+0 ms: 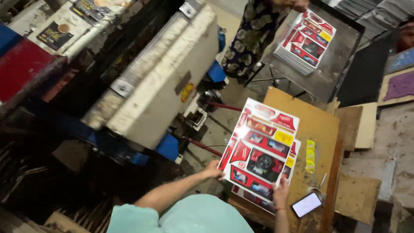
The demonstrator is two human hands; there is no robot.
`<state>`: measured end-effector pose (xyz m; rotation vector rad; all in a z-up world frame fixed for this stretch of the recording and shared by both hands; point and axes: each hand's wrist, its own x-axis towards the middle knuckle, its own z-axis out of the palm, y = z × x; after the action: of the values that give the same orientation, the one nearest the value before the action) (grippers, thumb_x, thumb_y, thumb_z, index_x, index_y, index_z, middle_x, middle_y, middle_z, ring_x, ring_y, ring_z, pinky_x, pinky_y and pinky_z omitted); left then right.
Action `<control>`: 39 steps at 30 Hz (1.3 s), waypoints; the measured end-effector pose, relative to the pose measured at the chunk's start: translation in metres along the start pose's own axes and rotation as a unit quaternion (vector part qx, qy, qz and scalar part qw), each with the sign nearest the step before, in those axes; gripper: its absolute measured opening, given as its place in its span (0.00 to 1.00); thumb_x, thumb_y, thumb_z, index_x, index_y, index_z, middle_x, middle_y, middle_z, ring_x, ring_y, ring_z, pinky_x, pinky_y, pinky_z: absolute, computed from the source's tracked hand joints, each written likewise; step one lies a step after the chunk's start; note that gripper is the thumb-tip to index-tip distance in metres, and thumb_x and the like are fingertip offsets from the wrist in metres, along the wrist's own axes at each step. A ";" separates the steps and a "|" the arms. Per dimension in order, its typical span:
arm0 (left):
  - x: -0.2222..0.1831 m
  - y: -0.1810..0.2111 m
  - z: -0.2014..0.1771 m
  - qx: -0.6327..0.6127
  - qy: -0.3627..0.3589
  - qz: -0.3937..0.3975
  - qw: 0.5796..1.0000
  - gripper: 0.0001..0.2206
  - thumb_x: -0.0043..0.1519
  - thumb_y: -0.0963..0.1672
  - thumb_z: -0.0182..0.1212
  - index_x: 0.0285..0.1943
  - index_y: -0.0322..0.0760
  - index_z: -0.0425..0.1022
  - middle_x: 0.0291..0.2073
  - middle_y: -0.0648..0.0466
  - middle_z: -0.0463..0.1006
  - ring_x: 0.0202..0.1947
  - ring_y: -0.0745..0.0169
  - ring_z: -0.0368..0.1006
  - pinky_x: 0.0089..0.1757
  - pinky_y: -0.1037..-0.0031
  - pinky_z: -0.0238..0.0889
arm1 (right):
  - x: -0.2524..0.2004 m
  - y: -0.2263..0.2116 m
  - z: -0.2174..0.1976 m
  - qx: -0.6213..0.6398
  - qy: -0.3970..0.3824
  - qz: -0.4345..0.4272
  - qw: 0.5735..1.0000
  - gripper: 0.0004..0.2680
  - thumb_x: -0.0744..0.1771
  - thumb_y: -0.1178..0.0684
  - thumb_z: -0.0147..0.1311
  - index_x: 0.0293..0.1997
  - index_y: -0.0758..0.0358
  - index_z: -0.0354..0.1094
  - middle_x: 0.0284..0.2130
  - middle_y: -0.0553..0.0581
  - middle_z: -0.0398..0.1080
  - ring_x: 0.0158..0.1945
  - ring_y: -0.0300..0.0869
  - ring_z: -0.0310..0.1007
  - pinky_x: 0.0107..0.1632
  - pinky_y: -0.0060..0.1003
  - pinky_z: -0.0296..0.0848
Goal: Handling and stacking printed sticker or decal sheets from a printing or die-cutting machine.
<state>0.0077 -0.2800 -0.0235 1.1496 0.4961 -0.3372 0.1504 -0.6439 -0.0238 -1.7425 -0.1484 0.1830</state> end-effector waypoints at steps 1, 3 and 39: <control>0.006 -0.019 0.007 0.004 0.001 0.006 1.000 0.17 0.54 0.34 0.63 0.52 0.34 0.74 0.29 0.53 0.80 0.24 0.66 0.77 0.25 0.73 0.71 | -0.022 0.035 -0.011 0.004 0.000 -0.006 1.000 0.24 0.64 0.64 0.57 0.69 0.63 0.58 0.50 0.50 0.67 0.47 0.35 0.68 0.47 0.29 0.70; 0.025 -0.052 0.020 0.058 0.032 -0.093 0.993 0.10 0.57 0.39 0.60 0.47 0.40 0.80 0.28 0.52 0.81 0.23 0.66 0.76 0.24 0.74 0.69 | -0.054 0.105 -0.033 -0.074 0.071 0.173 0.980 0.23 0.64 0.65 0.54 0.68 0.63 0.63 0.39 0.57 0.68 0.39 0.45 0.68 0.40 0.40 0.71; -0.048 0.132 -0.261 0.004 0.273 0.233 0.933 0.14 0.58 0.40 0.71 0.52 0.30 0.78 0.29 0.53 0.79 0.22 0.71 0.70 0.24 0.76 0.63 | 0.087 -0.180 0.327 0.178 -0.155 0.117 0.965 0.21 0.66 0.64 0.54 0.69 0.67 0.58 0.47 0.54 0.68 0.45 0.38 0.67 0.49 0.32 0.70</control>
<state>-0.0195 0.0113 0.0220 1.3287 0.6812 0.4085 0.1691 -0.2795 0.0935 -1.3594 -0.1280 0.6197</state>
